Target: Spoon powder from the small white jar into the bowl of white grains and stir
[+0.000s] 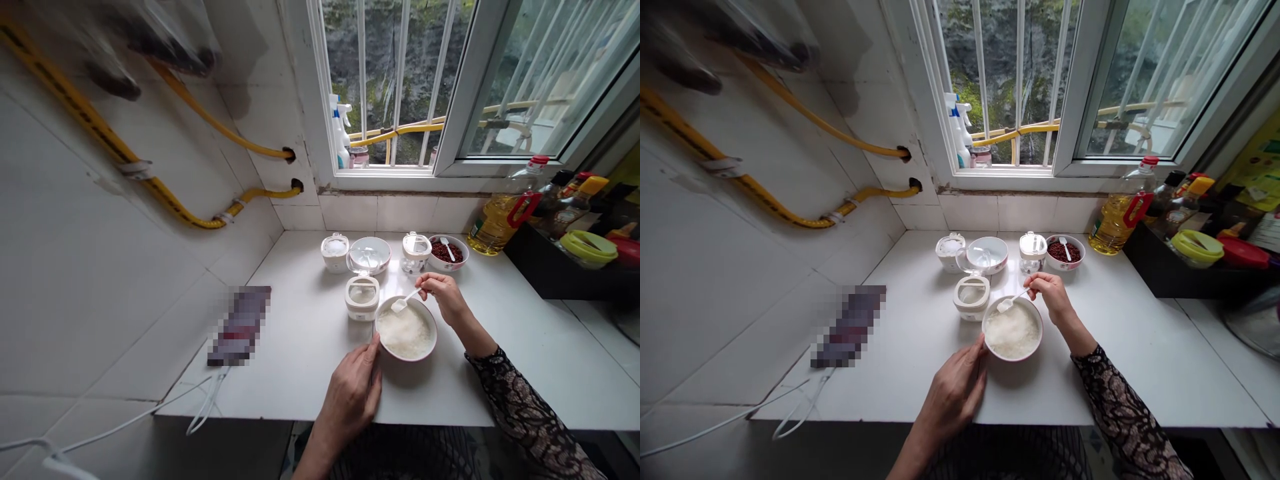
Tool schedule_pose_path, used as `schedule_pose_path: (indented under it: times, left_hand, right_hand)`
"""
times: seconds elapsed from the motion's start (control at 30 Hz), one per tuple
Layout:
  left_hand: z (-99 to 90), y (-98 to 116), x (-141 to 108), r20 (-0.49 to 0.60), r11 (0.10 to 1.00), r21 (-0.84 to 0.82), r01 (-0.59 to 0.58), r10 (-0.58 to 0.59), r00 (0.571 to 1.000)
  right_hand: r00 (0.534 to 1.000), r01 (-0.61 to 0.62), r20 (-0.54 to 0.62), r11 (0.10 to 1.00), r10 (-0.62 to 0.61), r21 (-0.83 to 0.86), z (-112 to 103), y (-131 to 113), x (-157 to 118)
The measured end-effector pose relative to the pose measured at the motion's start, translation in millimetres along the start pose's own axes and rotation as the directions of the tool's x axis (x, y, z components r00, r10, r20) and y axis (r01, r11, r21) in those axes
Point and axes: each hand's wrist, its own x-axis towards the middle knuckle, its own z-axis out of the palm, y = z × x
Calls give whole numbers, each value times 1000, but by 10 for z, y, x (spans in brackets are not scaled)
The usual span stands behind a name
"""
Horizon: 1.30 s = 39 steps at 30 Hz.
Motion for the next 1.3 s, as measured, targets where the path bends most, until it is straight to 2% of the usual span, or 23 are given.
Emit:
schedule_pose_path:
  times: [0.13,0.27,0.33,0.4,0.47,0.5,0.53,0.57,0.63,0.7,0.77,0.87,0.97,1.03,1.13,1.3]
  left_hand:
    - [-2,0,6,1,1000,11,-11,11,1000]
    - [1,-2,4,-1,1000,20,-17,17,1000]
    - [1,1,5,4,1000,16,-11,11,1000]
    - [-1,5,8,11,1000,10,1,-1,1000]
    - [-4,8,11,12,1000,8,6,-6,1000]
    - [-5,9,13,10,1000,9,5,-5,1000]
    - [-7,9,14,7,1000,10,3,-3,1000]
    - [-8,9,15,3,1000,11,-1,1,1000]
    - [-9,8,14,0,1000,14,-7,7,1000]
    - [-7,5,11,-3,1000,14,-12,12,1000]
    - [-3,0,5,-4,1000,5,-7,7,1000]
    - [6,-8,-6,-9,1000,-1,-1,1,1000]
    - [10,-13,-9,-12,1000,10,-7,7,1000]
    - [9,-12,-6,-8,1000,13,-7,8,1000]
    - [6,-9,-1,-7,1000,11,-8,8,1000]
    - [6,-6,-4,-7,1000,12,-7,7,1000]
  right_hand:
    - [999,53,9,998,-53,19,117,-38,-21]
    - [967,254,57,959,-249,-125,287,-55,-96]
    - [903,429,127,858,-409,-282,352,-44,-132]
    - [793,607,272,675,-544,-419,386,-26,-153]
    - [689,720,406,507,-600,-473,387,-18,-162]
    - [664,742,432,469,-610,-479,375,-22,-166]
    - [662,742,423,465,-618,-482,355,-32,-170]
    - [679,726,387,489,-624,-484,328,-47,-176]
    - [745,654,269,586,-611,-478,254,-79,-187]
    - [815,556,150,684,-559,-472,166,-94,-191]
    - [859,479,89,731,-504,-486,89,-77,-182]
    - [870,459,110,706,-481,-539,41,-5,-153]
    - [853,506,214,654,-476,-562,73,62,-134]
    - [850,524,275,656,-450,-544,106,80,-136]
    - [880,474,261,731,-396,-490,125,68,-146]
    - [974,209,135,946,-179,-249,75,19,-116]
